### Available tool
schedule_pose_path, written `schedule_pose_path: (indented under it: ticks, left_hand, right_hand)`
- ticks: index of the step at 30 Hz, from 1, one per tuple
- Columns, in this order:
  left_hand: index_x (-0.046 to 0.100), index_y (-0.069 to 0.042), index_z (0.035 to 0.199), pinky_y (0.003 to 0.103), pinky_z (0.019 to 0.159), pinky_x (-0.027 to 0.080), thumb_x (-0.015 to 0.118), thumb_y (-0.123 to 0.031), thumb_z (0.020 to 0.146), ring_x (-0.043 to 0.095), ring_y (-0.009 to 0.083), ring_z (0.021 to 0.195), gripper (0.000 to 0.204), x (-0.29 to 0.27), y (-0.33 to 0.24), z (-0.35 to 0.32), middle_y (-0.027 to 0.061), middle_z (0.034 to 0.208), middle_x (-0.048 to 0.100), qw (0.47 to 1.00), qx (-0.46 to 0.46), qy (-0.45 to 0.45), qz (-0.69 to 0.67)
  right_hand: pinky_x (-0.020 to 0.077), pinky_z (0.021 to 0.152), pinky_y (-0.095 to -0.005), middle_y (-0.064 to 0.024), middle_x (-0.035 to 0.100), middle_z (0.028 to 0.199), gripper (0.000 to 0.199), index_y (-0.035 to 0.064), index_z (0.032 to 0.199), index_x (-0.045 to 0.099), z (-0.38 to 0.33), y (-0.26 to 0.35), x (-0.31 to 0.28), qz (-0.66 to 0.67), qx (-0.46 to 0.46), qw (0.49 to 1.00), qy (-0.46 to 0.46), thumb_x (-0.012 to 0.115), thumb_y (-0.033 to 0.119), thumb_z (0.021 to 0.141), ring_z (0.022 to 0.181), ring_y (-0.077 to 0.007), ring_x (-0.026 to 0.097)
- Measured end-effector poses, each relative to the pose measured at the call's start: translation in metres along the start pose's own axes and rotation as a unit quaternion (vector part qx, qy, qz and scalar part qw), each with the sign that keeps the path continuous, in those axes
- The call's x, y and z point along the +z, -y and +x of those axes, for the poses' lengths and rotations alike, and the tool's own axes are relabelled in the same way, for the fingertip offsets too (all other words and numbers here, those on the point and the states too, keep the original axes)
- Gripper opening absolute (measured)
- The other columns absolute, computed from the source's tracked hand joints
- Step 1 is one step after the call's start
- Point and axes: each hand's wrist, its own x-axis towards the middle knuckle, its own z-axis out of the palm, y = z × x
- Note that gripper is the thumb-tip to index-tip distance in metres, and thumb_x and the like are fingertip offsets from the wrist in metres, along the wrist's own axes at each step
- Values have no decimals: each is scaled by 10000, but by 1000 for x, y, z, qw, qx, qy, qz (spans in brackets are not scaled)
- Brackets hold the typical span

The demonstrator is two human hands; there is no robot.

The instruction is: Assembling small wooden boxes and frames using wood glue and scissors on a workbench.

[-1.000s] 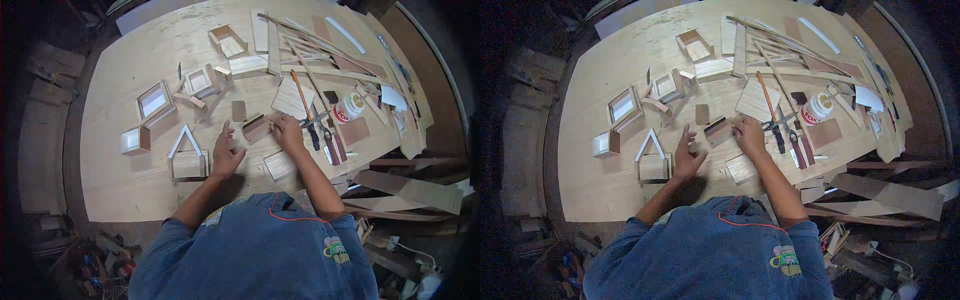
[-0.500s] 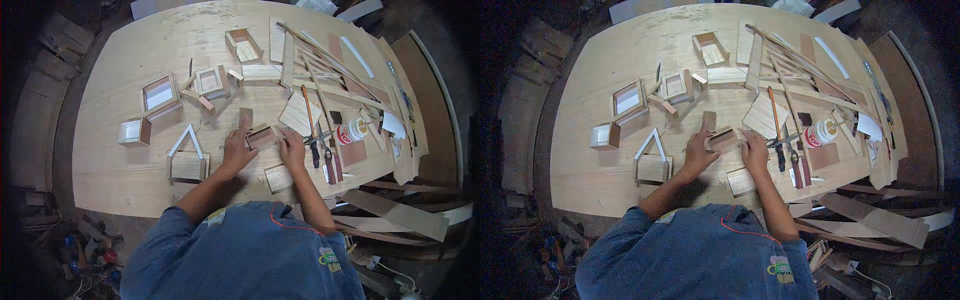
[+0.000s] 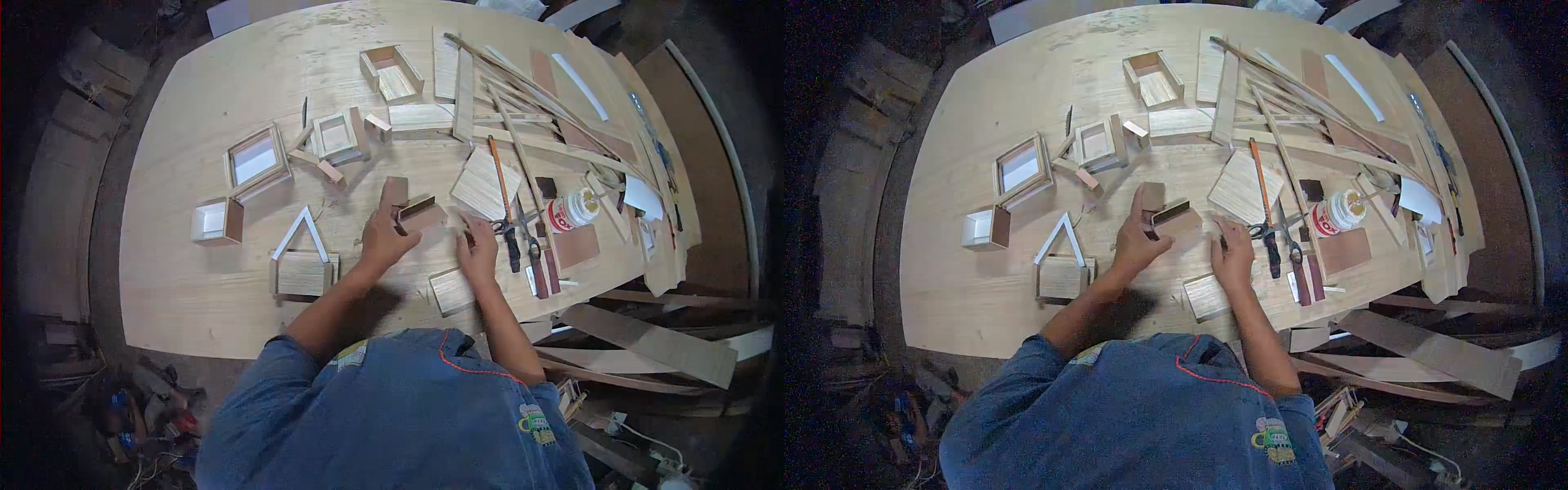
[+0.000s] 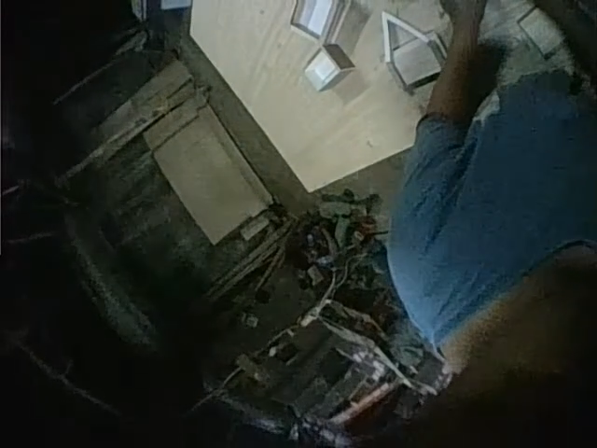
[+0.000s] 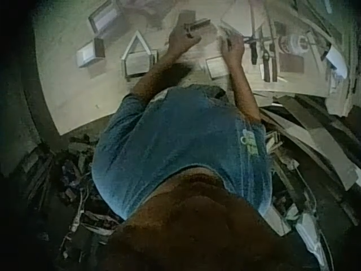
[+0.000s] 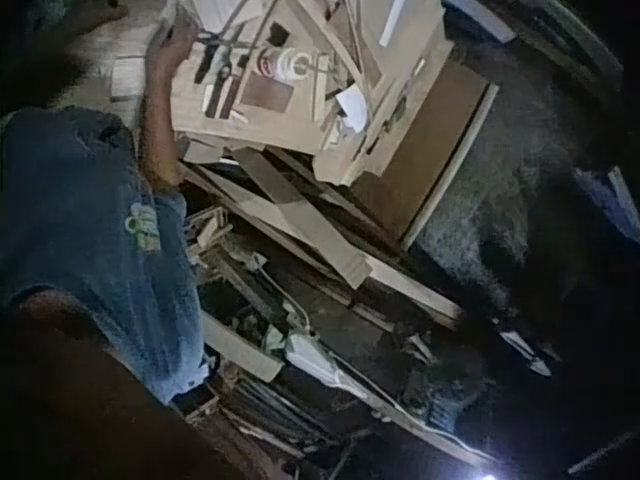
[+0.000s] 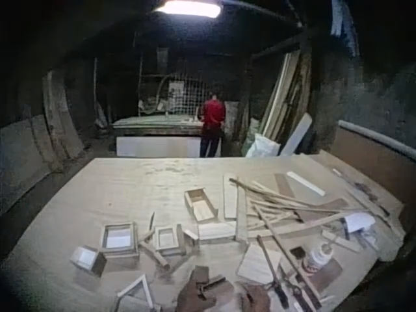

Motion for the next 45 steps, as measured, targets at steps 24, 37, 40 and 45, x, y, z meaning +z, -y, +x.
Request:
schedule_pose_path:
  ticks: [24, 37, 40, 45]
  left_hand:
    - [69, -157, 1468, 352, 734, 372, 691, -193, 694, 581, 180, 834, 994, -29, 0, 26, 70, 919, 626, 885, -243, 105, -383]
    - [238, -180, 1409, 319, 677, 466, 669, -203, 750, 600, 231, 894, 787, -32, 7, 15, 96, 1021, 599, 729, -275, 225, -584]
    - [199, -183, 1434, 303, 703, 459, 665, -167, 732, 594, 223, 903, 842, -32, -4, 11, 106, 1067, 583, 722, -230, 242, -606]
    - [129, -163, 1472, 254, 768, 430, 660, -81, 648, 554, 157, 916, 983, -36, -12, 4, 30, 977, 536, 839, -118, 203, -492]
  right_hand:
    - [449, 821, -392, -180, 589, 983, 399, 34, 1131, 580, 0, 4, -1, -3, -9, 1000, -2, 598, 6, 733, 925, -348, 555]
    - [452, 820, -382, -171, 578, 979, 435, 49, 1153, 580, -2, -2, -1, 9, 7, 1000, 12, 600, 20, 719, 914, -341, 544]
    - [457, 824, -363, -169, 589, 1023, 408, 28, 1119, 599, -2, -2, -4, 97, 63, 993, -28, 575, 2, 712, 922, -327, 560]
    - [439, 822, -291, -106, 591, 1027, 380, 44, 1112, 607, 13, 53, -40, 165, 73, 982, -60, 514, -5, 746, 976, -212, 562]
